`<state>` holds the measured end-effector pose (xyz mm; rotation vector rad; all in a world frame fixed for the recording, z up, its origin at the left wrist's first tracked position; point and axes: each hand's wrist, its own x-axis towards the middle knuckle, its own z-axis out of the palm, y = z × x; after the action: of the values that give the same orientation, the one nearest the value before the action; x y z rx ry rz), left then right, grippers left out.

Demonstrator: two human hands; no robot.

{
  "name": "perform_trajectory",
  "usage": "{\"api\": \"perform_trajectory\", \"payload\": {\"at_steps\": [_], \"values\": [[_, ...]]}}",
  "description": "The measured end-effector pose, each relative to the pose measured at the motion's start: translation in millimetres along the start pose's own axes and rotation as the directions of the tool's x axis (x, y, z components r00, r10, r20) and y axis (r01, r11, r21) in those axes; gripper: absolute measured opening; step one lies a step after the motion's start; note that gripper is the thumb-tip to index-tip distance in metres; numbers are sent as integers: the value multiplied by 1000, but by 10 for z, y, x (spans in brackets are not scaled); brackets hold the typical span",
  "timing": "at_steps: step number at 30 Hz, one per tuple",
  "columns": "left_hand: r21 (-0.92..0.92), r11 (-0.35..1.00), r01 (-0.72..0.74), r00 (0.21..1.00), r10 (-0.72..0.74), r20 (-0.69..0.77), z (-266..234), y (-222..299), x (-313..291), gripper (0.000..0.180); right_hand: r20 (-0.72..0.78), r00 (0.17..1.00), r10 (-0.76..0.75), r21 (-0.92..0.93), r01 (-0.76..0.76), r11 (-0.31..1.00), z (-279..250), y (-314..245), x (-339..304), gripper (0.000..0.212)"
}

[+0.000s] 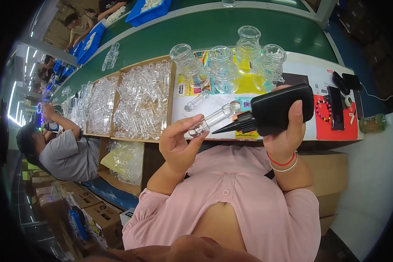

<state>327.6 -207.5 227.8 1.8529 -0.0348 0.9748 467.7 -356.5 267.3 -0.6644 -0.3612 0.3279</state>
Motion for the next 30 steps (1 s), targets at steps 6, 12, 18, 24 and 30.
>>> {"api": "perform_trajectory", "payload": {"at_steps": [6, 12, 18, 24, 30], "values": [[-116, 993, -4, 991, -12, -137, 82, 47, 23, 48, 277, 926, -258, -544, 372, 752, 66, -65, -103, 54], [-166, 985, 51, 995, -65, -79, 74, 37, -22, 55, 543, 814, -208, -663, 567, 489, 60, -214, -176, 58], [-218, 974, 57, 991, -82, -109, 77, 37, -36, 53, 625, 764, -161, -569, 587, 576, -6, -226, -284, 46], [-260, 964, 58, 989, -92, -120, 90, 51, -38, 51, 628, 754, -193, -543, 603, 585, 5, -190, -329, 43], [-287, 958, -9, 987, -38, -159, 107, 45, -36, 48, 621, 758, -200, -604, 625, 495, 51, -240, -242, 41]]}}
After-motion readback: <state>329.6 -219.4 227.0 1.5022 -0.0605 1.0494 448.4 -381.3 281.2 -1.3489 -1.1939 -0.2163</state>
